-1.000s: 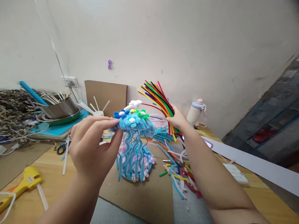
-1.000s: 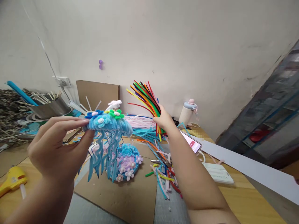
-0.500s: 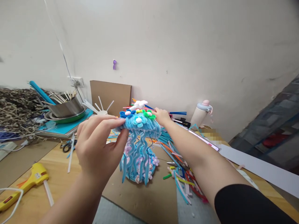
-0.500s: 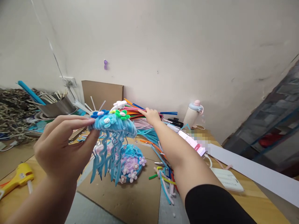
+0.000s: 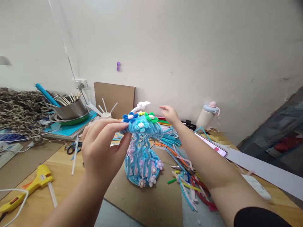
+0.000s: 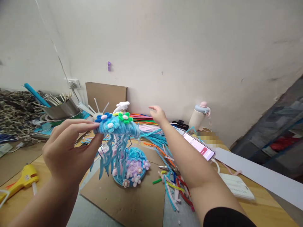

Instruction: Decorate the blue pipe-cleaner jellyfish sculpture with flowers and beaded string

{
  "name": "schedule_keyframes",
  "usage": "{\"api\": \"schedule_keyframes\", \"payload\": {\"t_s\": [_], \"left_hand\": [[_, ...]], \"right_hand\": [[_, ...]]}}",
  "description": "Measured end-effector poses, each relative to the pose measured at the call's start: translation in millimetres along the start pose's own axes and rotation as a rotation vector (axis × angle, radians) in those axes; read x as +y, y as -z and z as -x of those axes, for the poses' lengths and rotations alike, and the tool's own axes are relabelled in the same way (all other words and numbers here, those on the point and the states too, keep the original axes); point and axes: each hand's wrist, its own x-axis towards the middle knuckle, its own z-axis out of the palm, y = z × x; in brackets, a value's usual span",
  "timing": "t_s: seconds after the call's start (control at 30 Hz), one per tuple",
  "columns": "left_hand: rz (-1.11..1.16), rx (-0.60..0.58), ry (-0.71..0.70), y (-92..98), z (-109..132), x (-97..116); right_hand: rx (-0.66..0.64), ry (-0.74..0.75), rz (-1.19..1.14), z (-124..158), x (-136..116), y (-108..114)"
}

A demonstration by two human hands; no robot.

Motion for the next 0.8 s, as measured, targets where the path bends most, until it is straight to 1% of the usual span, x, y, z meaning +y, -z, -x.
{"api": "schedule_keyframes", "payload": {"t_s": [0.07, 0.1, 0.13, 0.17, 0.2, 0.23, 0.27, 0.33, 0.4, 0.47, 0.57, 0.67, 0.8], "left_hand": [[0.018, 0.009, 0.011, -0.4, -0.3, -0.3], [0.027, 0.013, 0.019, -0.4, -0.9, 0.3], [0.036, 0.017, 0.026, -0.5, -1.7, 1.4], [0.044, 0.022, 0.033, -0.4, -2.9, 3.0], [0.05, 0.027, 0.039, -0.3, -4.3, 5.0], [0.054, 0.034, 0.047, -0.1, -6.1, 7.4], [0.058, 0.042, 0.054, 0.1, -8.0, 10.1], [0.062, 0.054, 0.067, 0.7, -12.9, 15.6], [0.06, 0.057, 0.075, 1.6, -18.7, 20.7], [0.047, 0.054, 0.084, 2.9, -24.8, 24.8], [0.034, 0.035, 0.089, 4.8, -31.8, 28.8], [0.052, 0.009, 0.081, 5.4, -33.8, 30.9], [0.07, -0.028, 0.117, 4.0, -30.6, 31.9]], "right_hand": [[0.118, 0.048, -0.117, 24.0, -18.2, 17.7], [0.234, 0.115, -0.325, 40.4, -28.4, 26.2], [0.294, 0.183, -0.503, 58.4, -38.9, 33.9], [0.323, 0.24, -0.613, 76.8, -49.2, 40.6], [0.339, 0.283, -0.654, 94.2, -58.7, 46.2], [0.298, 0.311, -0.634, 109.6, -67.3, 50.6], [0.25, 0.309, -0.596, 122.0, -74.4, 54.0], [0.166, 0.276, -0.583, 137.2, -84.6, 58.6], [0.087, 0.257, -0.612, 141.6, -90.5, 62.2], [0.053, 0.267, -0.616, 140.2, -94.8, 66.7], [0.079, 0.293, -0.525, 136.0, -101.7, 75.0], [0.101, 0.307, -0.396, 131.8, -108.5, 81.1], [0.129, 0.259, -0.215, 123.3, -113.2, 82.6]]}}
